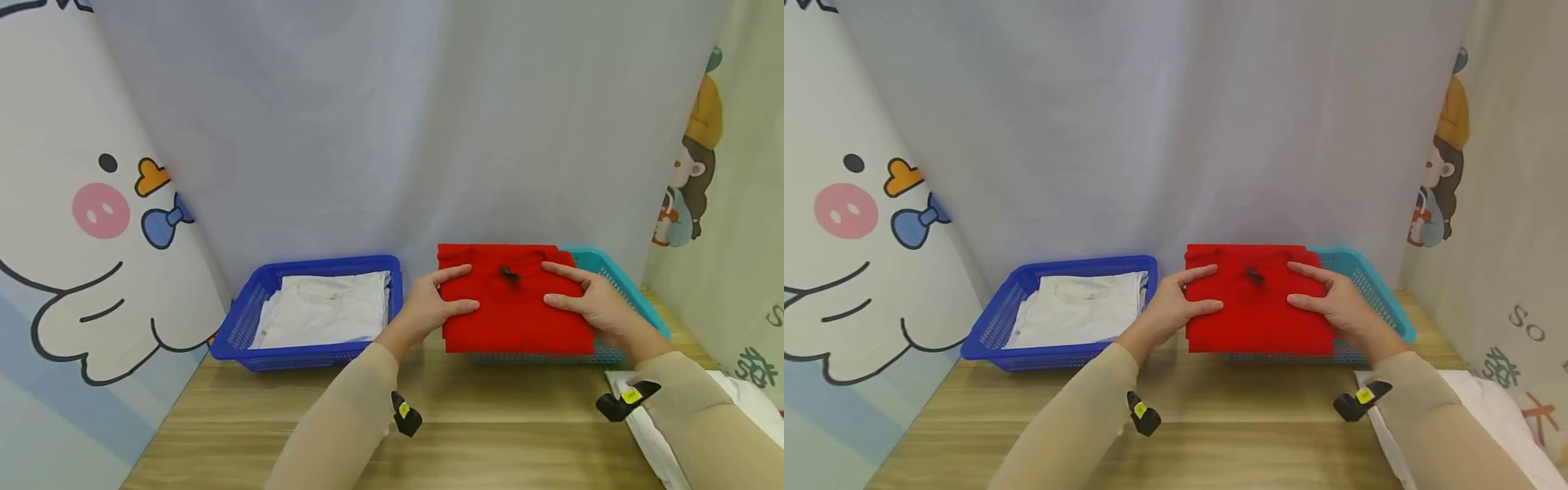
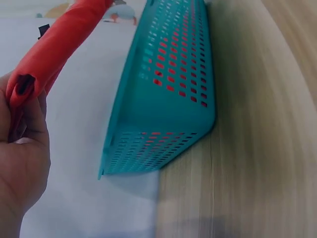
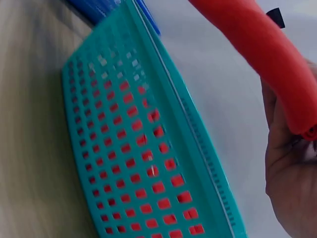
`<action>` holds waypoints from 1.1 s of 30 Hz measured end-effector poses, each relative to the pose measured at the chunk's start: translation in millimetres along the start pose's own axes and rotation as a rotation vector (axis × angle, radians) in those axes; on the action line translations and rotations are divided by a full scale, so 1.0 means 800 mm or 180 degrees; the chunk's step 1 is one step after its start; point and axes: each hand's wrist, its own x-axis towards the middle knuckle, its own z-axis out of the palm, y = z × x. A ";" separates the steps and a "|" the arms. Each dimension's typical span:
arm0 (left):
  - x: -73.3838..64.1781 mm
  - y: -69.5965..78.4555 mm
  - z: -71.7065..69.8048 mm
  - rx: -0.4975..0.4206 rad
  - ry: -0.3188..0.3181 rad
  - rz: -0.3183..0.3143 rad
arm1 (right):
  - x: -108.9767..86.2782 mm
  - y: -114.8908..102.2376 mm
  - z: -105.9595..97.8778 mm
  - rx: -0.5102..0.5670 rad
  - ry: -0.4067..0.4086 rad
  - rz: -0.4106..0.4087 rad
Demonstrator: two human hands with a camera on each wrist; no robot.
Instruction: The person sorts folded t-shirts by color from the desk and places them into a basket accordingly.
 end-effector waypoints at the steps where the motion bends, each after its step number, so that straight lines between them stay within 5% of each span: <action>1: 0.008 -0.001 0.002 0.0008 -0.0006 0.0004 | 0.004 -0.001 -0.006 -0.0012 0.0002 0.0036; 12: 0.057 -0.024 0.025 0.0288 0.0144 -0.0009 | 0.035 0.003 -0.054 -0.0319 0.0038 0.0097; 18: 0.073 -0.026 0.044 0.0667 0.0258 0.0012 | 0.042 0.007 -0.079 -0.0823 0.0158 0.0174; 33: 0.079 -0.045 0.062 0.0892 0.0381 -0.0066 | 0.048 0.042 -0.090 -0.1175 0.0285 0.0193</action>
